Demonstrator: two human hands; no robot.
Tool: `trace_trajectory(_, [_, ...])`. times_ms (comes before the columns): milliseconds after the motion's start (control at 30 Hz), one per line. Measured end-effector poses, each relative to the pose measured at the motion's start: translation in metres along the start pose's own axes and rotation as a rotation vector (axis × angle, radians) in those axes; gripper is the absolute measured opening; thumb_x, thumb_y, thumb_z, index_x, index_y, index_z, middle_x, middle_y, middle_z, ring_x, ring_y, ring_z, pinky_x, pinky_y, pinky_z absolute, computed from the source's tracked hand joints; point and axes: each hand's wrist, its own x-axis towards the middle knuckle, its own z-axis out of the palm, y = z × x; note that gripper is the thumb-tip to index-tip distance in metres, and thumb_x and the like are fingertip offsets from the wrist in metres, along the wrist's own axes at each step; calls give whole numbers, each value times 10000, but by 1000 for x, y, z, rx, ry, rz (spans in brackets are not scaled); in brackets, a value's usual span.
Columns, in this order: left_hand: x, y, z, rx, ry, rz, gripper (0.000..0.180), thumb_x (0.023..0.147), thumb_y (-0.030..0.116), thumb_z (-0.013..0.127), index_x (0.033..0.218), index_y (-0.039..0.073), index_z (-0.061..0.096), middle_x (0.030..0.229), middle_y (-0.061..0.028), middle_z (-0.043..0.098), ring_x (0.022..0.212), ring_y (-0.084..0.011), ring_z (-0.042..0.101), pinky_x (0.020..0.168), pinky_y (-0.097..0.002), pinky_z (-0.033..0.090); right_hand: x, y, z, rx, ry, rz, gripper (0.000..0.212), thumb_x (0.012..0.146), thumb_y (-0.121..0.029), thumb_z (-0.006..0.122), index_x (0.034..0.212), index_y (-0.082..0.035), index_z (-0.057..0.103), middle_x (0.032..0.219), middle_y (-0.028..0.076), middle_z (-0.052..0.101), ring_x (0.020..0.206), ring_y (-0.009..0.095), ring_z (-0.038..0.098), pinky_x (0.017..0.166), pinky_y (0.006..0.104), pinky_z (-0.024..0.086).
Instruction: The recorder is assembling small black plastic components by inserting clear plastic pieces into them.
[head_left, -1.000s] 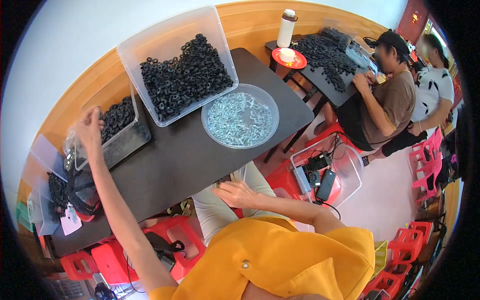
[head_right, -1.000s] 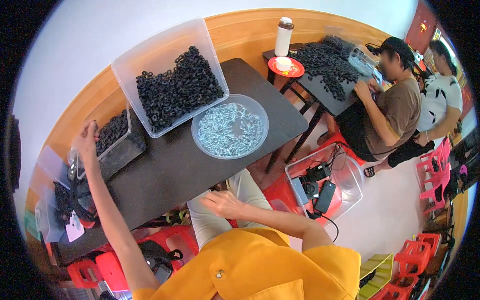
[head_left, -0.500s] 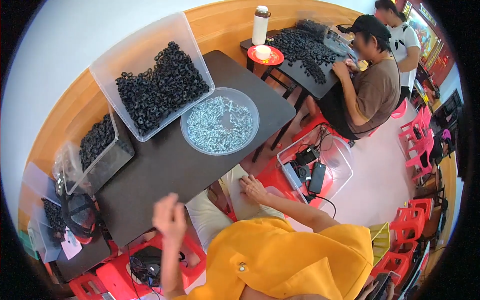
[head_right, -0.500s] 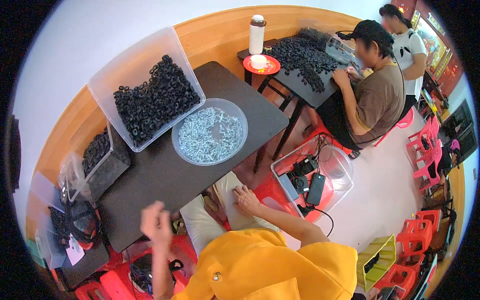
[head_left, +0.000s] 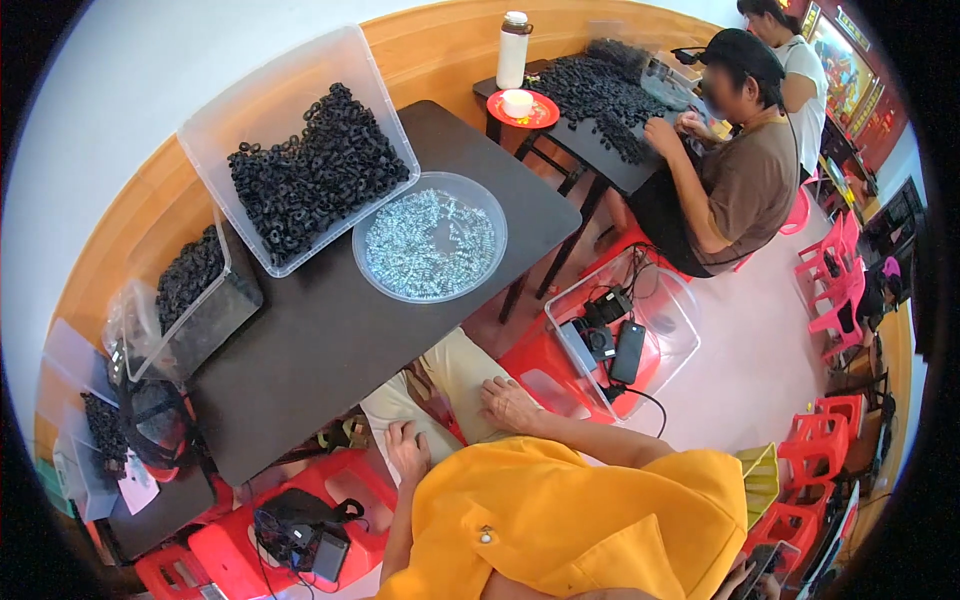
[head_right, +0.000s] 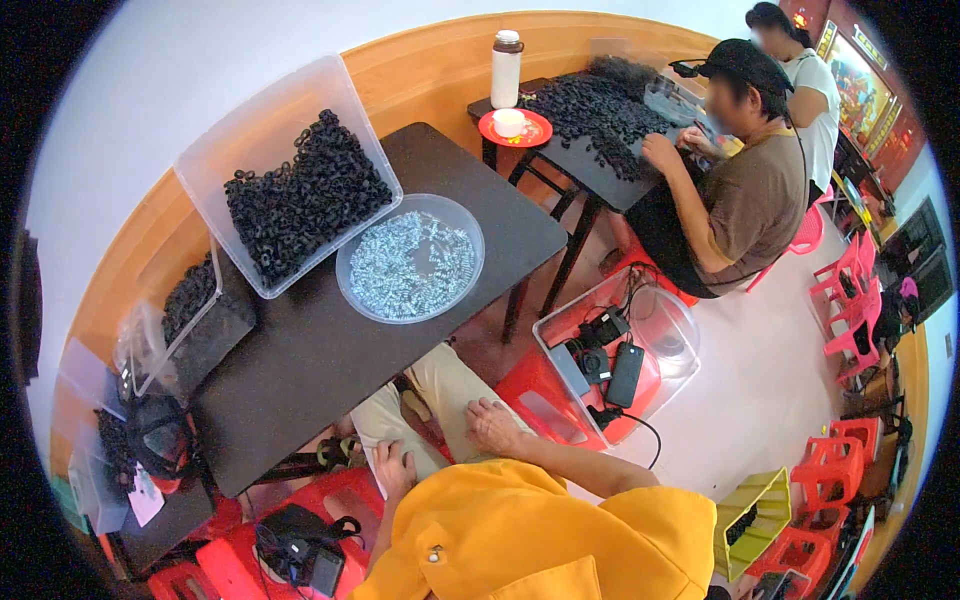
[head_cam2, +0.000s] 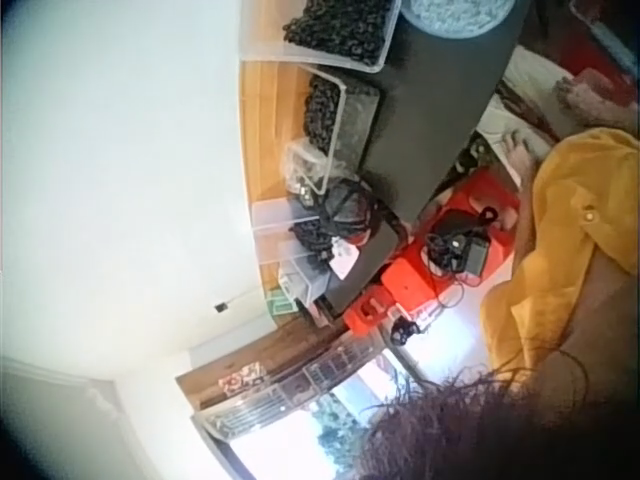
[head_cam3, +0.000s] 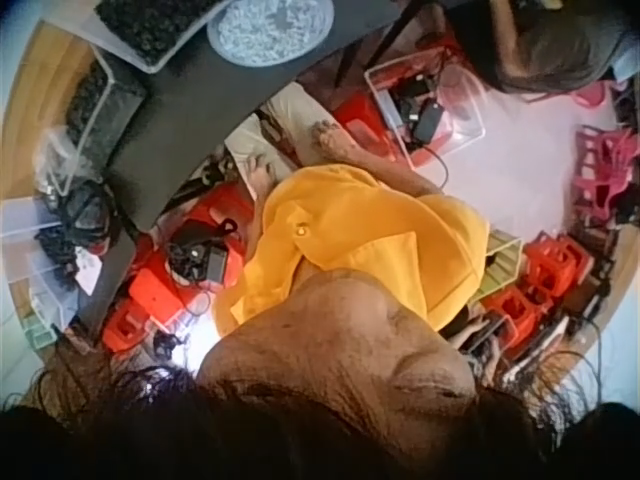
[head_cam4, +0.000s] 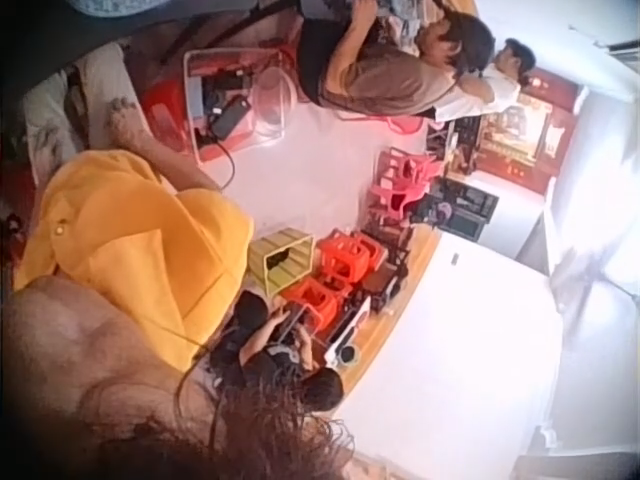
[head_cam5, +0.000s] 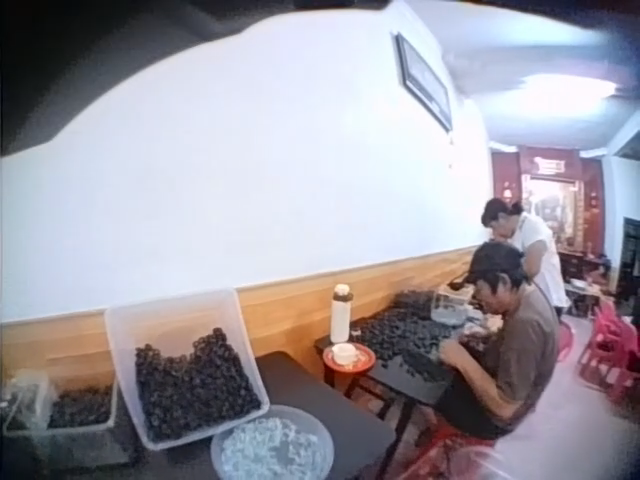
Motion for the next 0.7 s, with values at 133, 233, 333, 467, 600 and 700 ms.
trace_trajectory(133, [-1,5,-1,36,27,43,289,637,62,646,922,25,609,914,-121,506,886,-305,479,796,-389,401,4,-13,-7,-83,79,-13,360,745,-317,591,977,-52,517,1008,82,467,979,241,452,773,391,392])
trace_trajectory(233, [-3,9,1,20,30,30,287,636,58,646,919,31,611,917,-110,508,888,-296,481,797,-386,402,13,-12,2,-153,158,5,358,758,-317,584,1001,-63,520,1033,78,439,1016,230,418,774,400,356])
trace_trajectory(333, [0,13,0,15,29,33,286,634,54,649,917,38,612,916,-100,510,885,-288,482,793,-383,404,20,-11,8,-182,193,31,314,771,-298,570,986,-70,540,1013,66,448,989,228,422,762,407,343])
trace_trajectory(467, [0,15,4,22,11,-18,312,630,61,679,935,34,616,931,-104,517,904,-291,480,813,-387,395,26,-13,4,-199,140,51,218,787,-268,540,895,-85,590,948,47,483,936,226,449,752,419,340])
trace_trajectory(600, [0,20,2,7,32,-10,297,625,70,681,913,40,617,910,-91,516,880,-281,484,795,-387,401,19,-13,9,-235,171,15,173,785,-244,526,807,-90,603,894,45,520,913,224,466,748,412,340])
trace_trajectory(700, [-2,23,3,15,30,-13,282,632,96,676,904,50,618,900,-80,517,879,-273,484,794,-385,403,13,-14,9,-260,122,19,212,794,-275,532,773,-79,611,860,30,547,869,207,468,752,408,339])
